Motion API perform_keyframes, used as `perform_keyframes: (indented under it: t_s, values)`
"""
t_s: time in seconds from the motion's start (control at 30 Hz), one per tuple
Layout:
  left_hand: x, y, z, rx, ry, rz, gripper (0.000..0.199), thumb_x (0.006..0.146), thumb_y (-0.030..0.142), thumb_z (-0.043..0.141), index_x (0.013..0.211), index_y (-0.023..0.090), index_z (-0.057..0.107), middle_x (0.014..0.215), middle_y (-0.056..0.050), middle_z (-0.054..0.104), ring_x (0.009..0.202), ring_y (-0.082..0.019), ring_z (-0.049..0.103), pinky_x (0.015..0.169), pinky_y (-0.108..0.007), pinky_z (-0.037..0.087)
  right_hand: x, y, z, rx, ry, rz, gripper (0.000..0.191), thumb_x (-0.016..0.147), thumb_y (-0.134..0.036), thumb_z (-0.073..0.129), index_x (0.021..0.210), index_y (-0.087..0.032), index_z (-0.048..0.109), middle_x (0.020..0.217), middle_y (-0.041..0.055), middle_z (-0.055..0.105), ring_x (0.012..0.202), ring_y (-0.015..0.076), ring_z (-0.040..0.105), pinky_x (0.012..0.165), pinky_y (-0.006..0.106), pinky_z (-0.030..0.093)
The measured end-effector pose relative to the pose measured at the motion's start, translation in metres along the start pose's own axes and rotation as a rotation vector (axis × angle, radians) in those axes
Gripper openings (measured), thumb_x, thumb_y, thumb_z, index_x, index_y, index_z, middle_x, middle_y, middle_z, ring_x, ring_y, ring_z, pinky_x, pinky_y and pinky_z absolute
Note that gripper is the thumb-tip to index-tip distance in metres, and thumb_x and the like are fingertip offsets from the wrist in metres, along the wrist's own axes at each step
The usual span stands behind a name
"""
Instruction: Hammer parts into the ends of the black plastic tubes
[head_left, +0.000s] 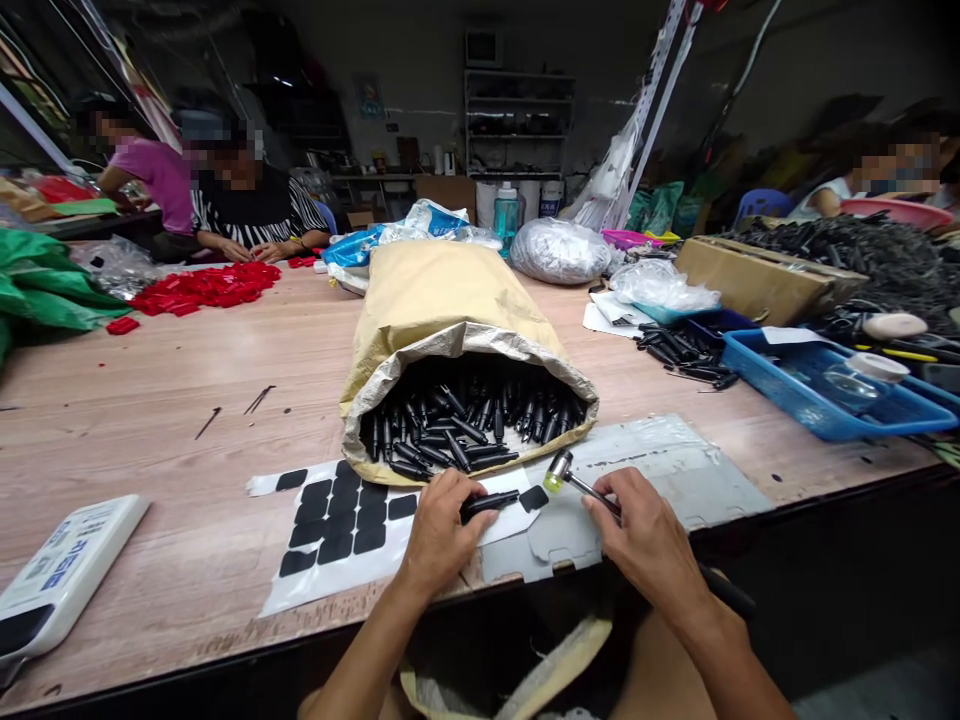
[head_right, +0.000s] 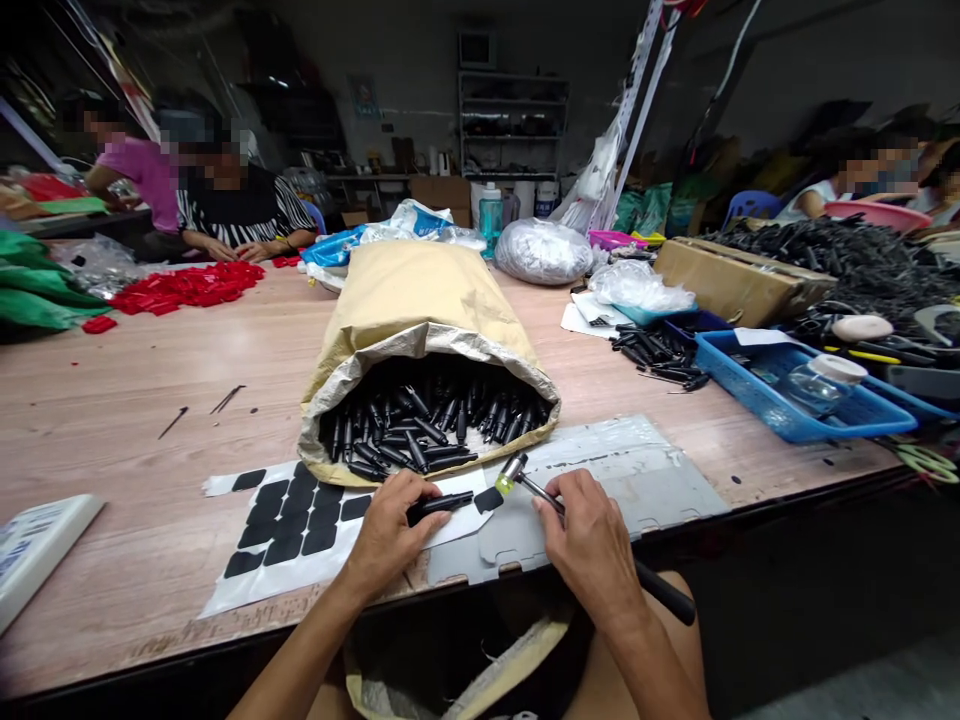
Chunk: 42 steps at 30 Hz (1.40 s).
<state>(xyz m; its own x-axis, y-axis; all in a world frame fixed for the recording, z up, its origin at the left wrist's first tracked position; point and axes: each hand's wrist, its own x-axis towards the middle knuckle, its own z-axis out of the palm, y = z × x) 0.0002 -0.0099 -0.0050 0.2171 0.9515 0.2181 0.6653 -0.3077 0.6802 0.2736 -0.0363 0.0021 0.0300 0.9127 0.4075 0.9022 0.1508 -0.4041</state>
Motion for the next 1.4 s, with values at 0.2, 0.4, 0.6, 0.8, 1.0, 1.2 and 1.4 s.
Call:
perform_keyframes:
  t_s: [0.2,0.4,0.6,0.8,1.0,1.2,1.4]
  values:
    - [0.001,0.003,-0.003,0.012,-0.057,-0.013,0.011,0.083,0.028,0.075,0.094,0.026,0.073,0.091,-0.003,0.066,0.096,-0.026,0.057,0.087,-0.042,0.040,-0.018,-0.035,-0.006,0.289,-0.055,0.092,0.020,0.098,-0.042,0.051,0.105,-0.024,0.056,0.077,-0.0004,0.068,0.064,0.0153,0.065,0.060,0.026,0.049]
    - [-0.002,0.005,-0.005,-0.045,-0.061,-0.004,0.017,0.079,0.021,0.075,0.095,0.026,0.073,0.093,-0.002,0.070,0.096,-0.025,0.056,0.088,-0.040,0.040,-0.032,-0.062,0.011,0.300,-0.021,-0.118,0.039,0.100,-0.026,0.045,0.138,-0.023,0.055,0.128,0.0080,0.069,0.115,0.0193,0.067,0.097,0.031,0.054]
    - [0.000,0.003,-0.005,-0.068,-0.040,-0.018,0.016,0.079,0.020,0.072,0.094,0.025,0.075,0.091,-0.002,0.067,0.095,-0.024,0.056,0.088,-0.038,0.041,-0.036,-0.073,0.017,0.226,-0.083,-0.188,0.044,0.101,-0.019,0.041,0.142,-0.027,0.056,0.109,0.0068,0.072,0.093,0.0180,0.071,0.086,0.029,0.057]
    - [0.001,0.001,-0.005,-0.086,-0.072,-0.011,0.008,0.081,0.022,0.073,0.088,0.023,0.075,0.090,-0.002,0.065,0.096,-0.023,0.054,0.086,-0.036,0.038,-0.039,-0.082,0.019,0.168,0.022,-0.292,0.052,0.098,-0.011,0.043,0.146,-0.027,0.052,0.089,0.0039,0.067,0.076,0.0152,0.065,0.072,0.026,0.051]
    - [0.000,0.004,-0.005,-0.080,-0.075,-0.046,0.011,0.079,0.019,0.073,0.088,0.025,0.076,0.087,-0.001,0.065,0.093,-0.022,0.054,0.084,-0.035,0.037,-0.036,-0.079,0.022,0.006,-0.019,-0.297,0.056,0.094,-0.005,0.042,0.142,-0.029,0.057,0.081,0.0014,0.064,0.068,0.0143,0.061,0.062,0.025,0.044]
    - [0.000,0.000,-0.004,-0.071,-0.064,-0.029,0.014,0.079,0.020,0.073,0.092,0.025,0.076,0.090,-0.002,0.066,0.095,-0.023,0.054,0.088,-0.036,0.038,-0.036,-0.074,0.017,0.060,0.057,-0.269,0.056,0.096,-0.006,0.042,0.145,-0.028,0.054,0.087,0.0025,0.066,0.073,0.0151,0.063,0.068,0.026,0.047]
    - [0.000,0.001,-0.003,-0.038,-0.049,-0.027,0.016,0.077,0.020,0.071,0.092,0.024,0.076,0.086,-0.001,0.065,0.092,-0.022,0.054,0.087,-0.037,0.038,-0.036,-0.070,0.019,0.008,0.016,-0.224,0.052,0.097,-0.010,0.043,0.143,-0.031,0.055,0.088,0.0006,0.068,0.073,0.0147,0.065,0.066,0.026,0.046]
